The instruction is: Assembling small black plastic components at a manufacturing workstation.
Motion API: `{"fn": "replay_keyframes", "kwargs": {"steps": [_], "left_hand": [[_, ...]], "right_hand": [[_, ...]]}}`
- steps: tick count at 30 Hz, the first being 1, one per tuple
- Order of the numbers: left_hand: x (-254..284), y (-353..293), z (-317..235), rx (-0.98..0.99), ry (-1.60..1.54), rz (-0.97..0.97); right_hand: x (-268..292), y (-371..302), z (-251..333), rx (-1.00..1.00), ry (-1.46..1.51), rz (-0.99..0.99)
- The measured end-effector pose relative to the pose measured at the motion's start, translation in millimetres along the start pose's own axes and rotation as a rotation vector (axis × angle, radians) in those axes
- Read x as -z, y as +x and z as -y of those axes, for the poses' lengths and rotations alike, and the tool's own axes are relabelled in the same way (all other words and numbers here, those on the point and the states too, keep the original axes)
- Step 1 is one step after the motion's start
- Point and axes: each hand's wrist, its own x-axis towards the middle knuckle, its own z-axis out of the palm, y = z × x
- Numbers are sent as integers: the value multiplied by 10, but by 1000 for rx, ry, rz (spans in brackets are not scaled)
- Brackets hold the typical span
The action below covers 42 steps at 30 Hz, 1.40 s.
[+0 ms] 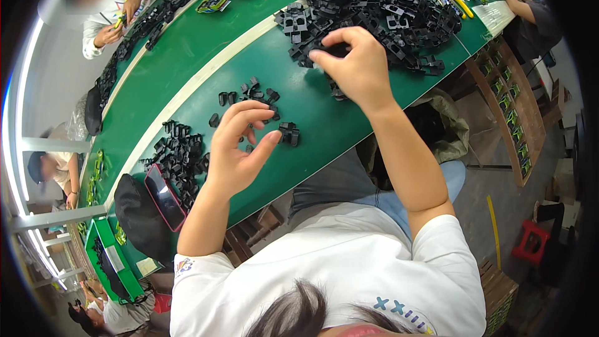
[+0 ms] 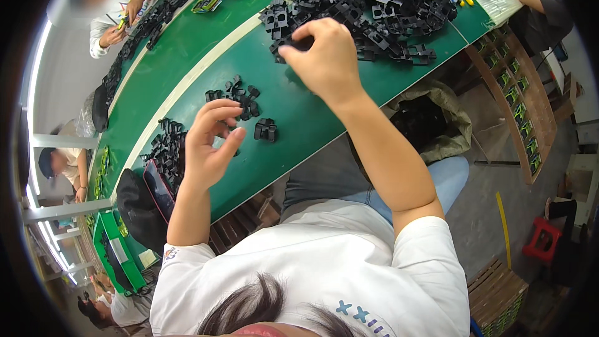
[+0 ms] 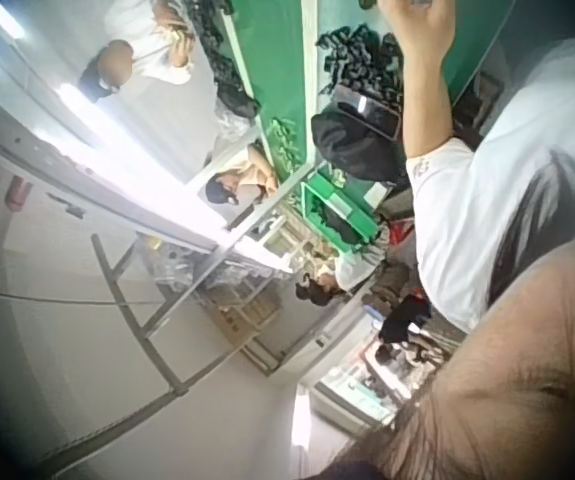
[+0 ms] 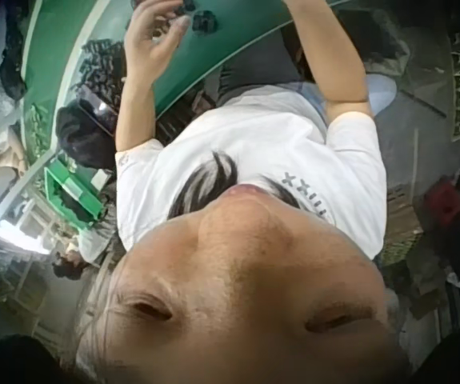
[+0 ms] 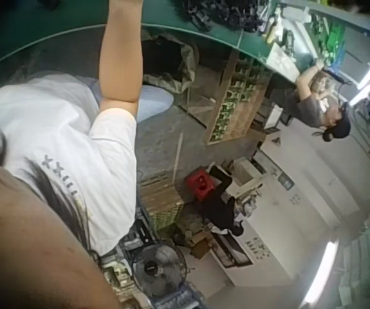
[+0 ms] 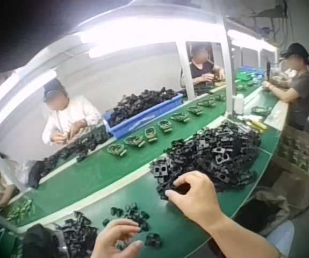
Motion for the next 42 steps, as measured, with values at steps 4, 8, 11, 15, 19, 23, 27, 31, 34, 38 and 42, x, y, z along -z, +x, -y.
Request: {"fn": "replay_keyframes", "kwargs": {"steps": [4, 8, 11, 15, 19, 23, 27, 31, 34, 38, 42], "left_hand": [[-153, 15, 229, 53, -136, -112], [-164, -37, 349, 26, -129, -176], [-165, -81, 366, 39, -163, -200], [-110, -137, 360, 21, -121, -212], [-74, -76, 217, -65, -119, -363], [10, -115, 129, -250, 87, -362], [87, -125, 185, -310, 334, -340], [172, -70, 163, 112, -238, -616], [210, -52, 220, 215, -415, -583], [164, -51, 318, 376, -634, -535], [91, -19, 358, 416, -644, -499]], "right_hand": [[77, 212, -13, -343, 567, 169], [102, 256, -31, -386, 820, 187], [110, 330, -154, -464, 1157, 99], [64, 318, -156, -544, 1328, 180], [101, 122, 205, -476, 1234, 402], [-74, -300, 573, -329, 851, 777], [-103, -451, 604, 16, 599, 326], [18, -524, 442, 385, 160, 421], [-104, -647, 293, 584, 10, 669], [-174, -571, 204, 648, -58, 760], [-118, -506, 199, 383, 88, 803]]}}
